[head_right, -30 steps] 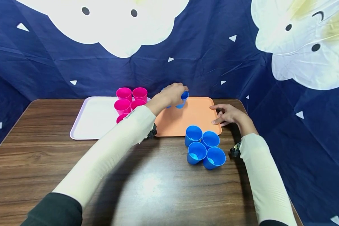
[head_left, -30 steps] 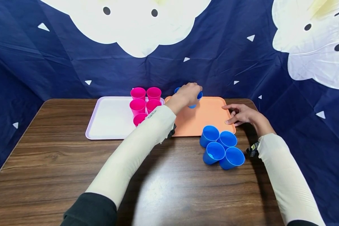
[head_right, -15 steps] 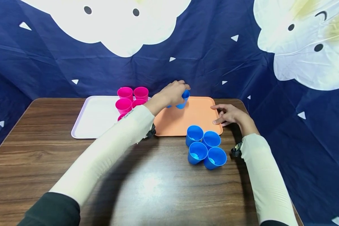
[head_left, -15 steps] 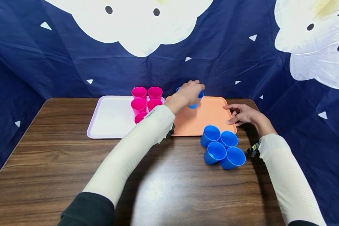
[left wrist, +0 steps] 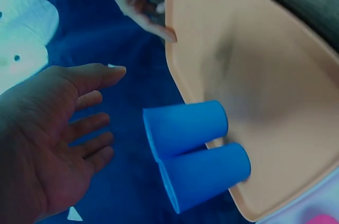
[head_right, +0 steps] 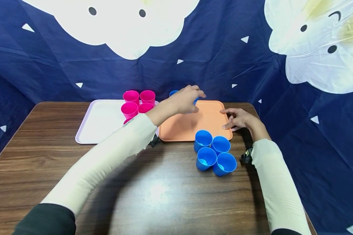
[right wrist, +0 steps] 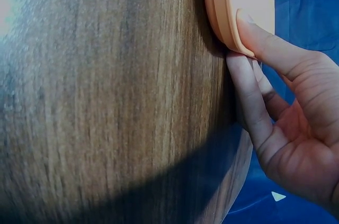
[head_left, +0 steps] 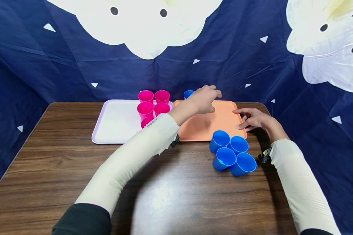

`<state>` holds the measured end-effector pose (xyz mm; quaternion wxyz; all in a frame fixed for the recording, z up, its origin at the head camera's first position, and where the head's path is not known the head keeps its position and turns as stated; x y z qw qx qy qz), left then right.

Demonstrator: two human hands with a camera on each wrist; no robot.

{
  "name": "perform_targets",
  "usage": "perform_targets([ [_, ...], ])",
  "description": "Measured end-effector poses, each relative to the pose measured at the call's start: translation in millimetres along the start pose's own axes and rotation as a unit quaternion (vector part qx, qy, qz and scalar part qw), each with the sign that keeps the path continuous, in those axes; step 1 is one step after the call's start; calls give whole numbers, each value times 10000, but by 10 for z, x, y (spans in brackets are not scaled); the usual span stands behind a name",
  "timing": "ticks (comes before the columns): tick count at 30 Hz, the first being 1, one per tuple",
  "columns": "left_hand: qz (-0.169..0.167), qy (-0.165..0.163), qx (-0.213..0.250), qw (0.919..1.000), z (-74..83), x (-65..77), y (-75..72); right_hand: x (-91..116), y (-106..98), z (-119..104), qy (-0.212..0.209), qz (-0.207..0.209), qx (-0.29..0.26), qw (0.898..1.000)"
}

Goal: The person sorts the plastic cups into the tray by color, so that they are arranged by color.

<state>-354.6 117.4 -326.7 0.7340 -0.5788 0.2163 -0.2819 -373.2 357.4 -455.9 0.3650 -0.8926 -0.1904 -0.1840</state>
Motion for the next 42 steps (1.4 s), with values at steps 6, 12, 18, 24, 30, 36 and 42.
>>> perform_targets([
  [6, -116, 266, 88, 9995, 145, 111, 13, 0, -8, -20, -32, 25, 34, 10000],
  [12, -467, 342, 291, 9979, 238, 193, 57, 10, 2, -16, -34, 9, 2, 10000],
  [18, -930, 355, 532, 9936, 265, 281, 145, 13, 2, -20, -63, 38, 23, 10000],
  [24, -1324, 450, 789, 9870, 285, 368, 273, 2, 5, -12, -33, 26, 37, 10000],
  [30, -1695, 648, 1033, 9780, 353, 472, 383, 15, 5, -21, -31, 31, 18, 10000],
  [36, -1924, 832, 1229, 9700, 424, 544, 492, 31, 2, -31, -65, 19, 36, 10000],
  [42, -1978, 965, 1411, 9652, 473, 576, 566, 19, 7, -36, -63, 15, 95, 9999],
])
Point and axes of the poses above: each hand's wrist, its own x-axis away from the middle knuckle, its own y-axis out of the palm, z = x × y, the point moved 8 cm from there along -x, towards the middle knuckle, and after that the axes turned 1 degree about z, right-handed, at the moved point
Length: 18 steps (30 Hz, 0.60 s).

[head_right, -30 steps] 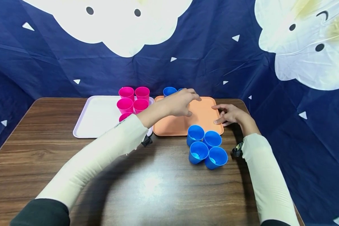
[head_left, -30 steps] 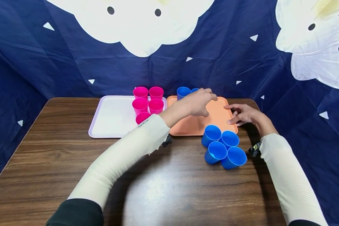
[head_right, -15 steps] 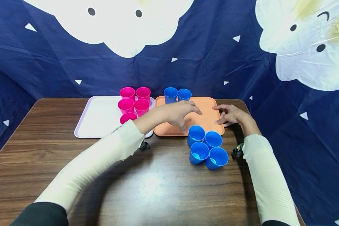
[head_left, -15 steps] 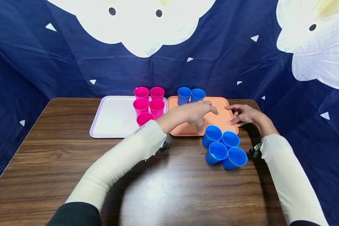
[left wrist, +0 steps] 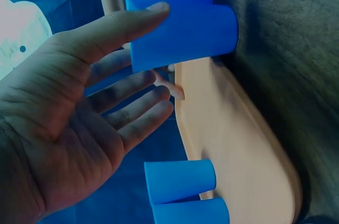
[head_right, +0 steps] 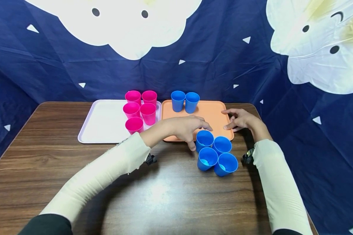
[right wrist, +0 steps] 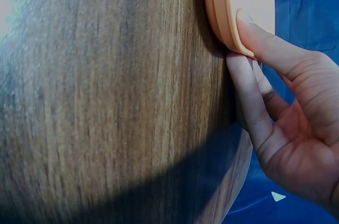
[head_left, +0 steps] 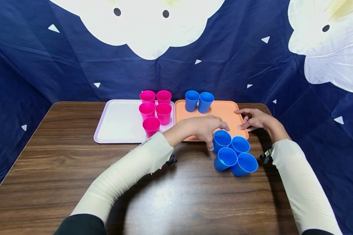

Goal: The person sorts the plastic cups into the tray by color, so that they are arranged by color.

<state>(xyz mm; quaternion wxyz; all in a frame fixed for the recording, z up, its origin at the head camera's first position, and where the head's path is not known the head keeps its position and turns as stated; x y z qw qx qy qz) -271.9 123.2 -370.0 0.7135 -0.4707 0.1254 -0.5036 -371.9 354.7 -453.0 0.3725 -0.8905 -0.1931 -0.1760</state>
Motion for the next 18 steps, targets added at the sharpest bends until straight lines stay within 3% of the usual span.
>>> perform_targets([
  [8, 195, 298, 257, 9990, -3, -15, 35, 20, -4, -14, -33, 18, -4, 10000],
  [18, 270, 336, 555, 9975, -43, -16, 46, 34, 3, -27, -67, -41, -39, 10000],
])
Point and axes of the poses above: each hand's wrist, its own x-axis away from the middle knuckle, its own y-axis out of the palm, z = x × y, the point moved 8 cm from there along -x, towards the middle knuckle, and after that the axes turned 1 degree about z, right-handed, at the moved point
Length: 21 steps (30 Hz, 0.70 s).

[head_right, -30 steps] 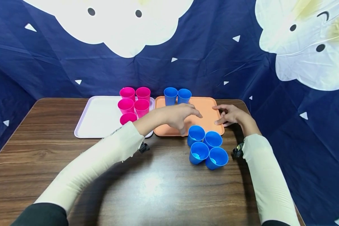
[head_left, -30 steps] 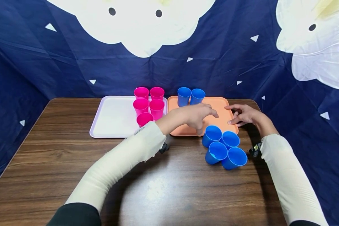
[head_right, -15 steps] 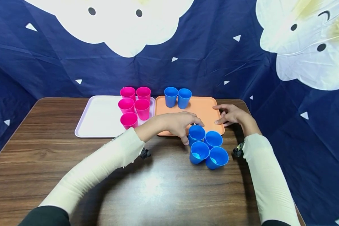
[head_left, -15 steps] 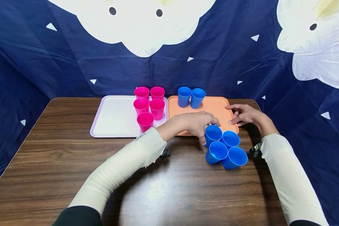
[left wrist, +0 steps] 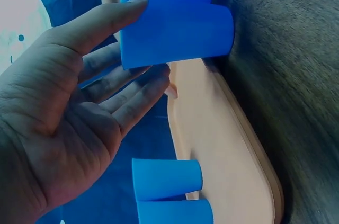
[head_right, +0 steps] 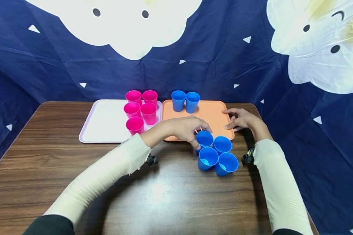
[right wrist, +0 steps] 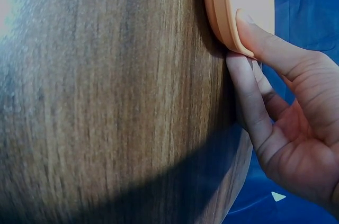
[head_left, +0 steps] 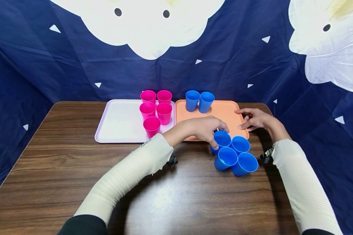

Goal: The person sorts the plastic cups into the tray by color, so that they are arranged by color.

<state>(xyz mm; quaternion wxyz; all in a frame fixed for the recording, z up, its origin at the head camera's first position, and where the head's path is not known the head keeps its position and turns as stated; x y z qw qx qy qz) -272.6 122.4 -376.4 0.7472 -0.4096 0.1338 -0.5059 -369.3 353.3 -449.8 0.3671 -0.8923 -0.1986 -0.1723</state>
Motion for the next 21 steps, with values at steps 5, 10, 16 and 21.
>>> perform_targets([
  [5, 70, -54, 100, 9999, -42, 22, -15, -3, 3, -2, 3, 10, 2, 10000],
  [10, 274, -90, 422, 9987, -58, 66, -92, -14, 4, 2, 15, 22, 2, 10000],
  [16, 694, -80, 560, 9960, -60, 98, -238, -29, -2, 21, 59, 17, -61, 10000],
  [21, 1284, -306, 706, 9887, -131, 125, -335, -23, -2, 21, 69, 18, -82, 9999],
])
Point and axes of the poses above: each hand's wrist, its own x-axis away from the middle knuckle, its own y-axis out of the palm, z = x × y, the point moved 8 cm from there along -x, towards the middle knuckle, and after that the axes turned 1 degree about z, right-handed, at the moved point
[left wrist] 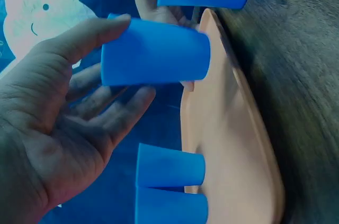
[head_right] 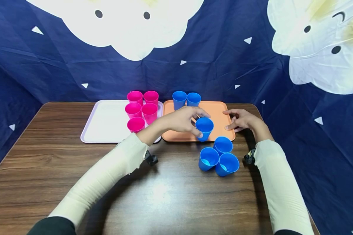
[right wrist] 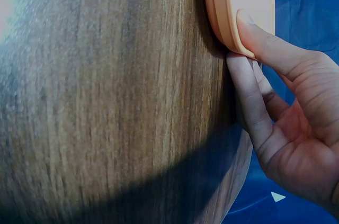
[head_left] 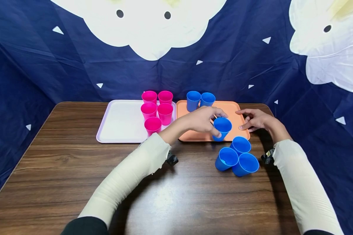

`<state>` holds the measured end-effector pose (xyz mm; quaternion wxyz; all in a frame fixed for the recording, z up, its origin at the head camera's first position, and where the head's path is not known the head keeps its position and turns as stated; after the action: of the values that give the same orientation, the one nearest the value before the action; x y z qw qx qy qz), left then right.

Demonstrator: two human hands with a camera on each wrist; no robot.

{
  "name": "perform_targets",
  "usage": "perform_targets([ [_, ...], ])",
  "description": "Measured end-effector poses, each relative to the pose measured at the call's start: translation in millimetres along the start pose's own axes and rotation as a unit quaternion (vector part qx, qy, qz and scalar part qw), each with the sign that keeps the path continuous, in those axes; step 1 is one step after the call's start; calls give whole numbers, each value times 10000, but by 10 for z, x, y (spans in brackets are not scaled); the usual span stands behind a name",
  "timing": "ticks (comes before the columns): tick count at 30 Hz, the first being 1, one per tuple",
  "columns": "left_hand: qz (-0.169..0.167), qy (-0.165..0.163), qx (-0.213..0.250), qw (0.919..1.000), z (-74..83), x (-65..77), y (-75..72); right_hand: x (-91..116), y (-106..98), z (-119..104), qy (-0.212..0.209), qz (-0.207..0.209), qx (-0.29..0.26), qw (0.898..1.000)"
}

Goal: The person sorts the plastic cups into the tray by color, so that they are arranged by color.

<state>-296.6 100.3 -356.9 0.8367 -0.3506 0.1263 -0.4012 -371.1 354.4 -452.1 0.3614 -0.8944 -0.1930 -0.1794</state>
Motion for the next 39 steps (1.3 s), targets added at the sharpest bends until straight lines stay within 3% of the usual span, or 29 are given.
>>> perform_targets([
  [3, 481, -303, 93, 9983, -83, -1, -45, 3, -3, 16, -8, 8, 48, 10000],
  [6, 1079, -694, 179, 9916, -201, 4, -92, 4, 0, 22, -13, 23, 93, 10000],
  [11, 2085, -1263, 382, 9691, -395, 50, -171, 9, 7, 14, -43, 15, 107, 9999],
  [16, 2664, -1705, 281, 9482, -519, 90, -201, 5, 12, 15, -101, 2, 115, 9999],
  [20, 2962, -1909, 219, 9356, -583, 87, -197, 8, 2, 15, -103, 26, 115, 9999],
  [25, 3167, -2048, 287, 9257, -643, 62, -179, 11, -6, -1, -103, 39, 68, 9999],
  [31, 3304, -2047, 352, 9207, -665, 39, -168, 4, -11, 5, -98, 58, 73, 9999],
  [39, 3299, -2026, 387, 9212, -666, 14, -144, 5, -4, 4, -91, 37, 72, 9999],
])
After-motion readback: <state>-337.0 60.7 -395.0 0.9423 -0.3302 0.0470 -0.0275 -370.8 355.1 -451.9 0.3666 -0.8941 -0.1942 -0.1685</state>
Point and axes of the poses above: each hand's wrist, its own x-axis away from the middle knuckle, its own y-axis out of the palm, z = x × y, the point moved 8 cm from there along -x, towards the middle knuckle, and after that the axes turned 1 degree about z, right-handed, at the moved point
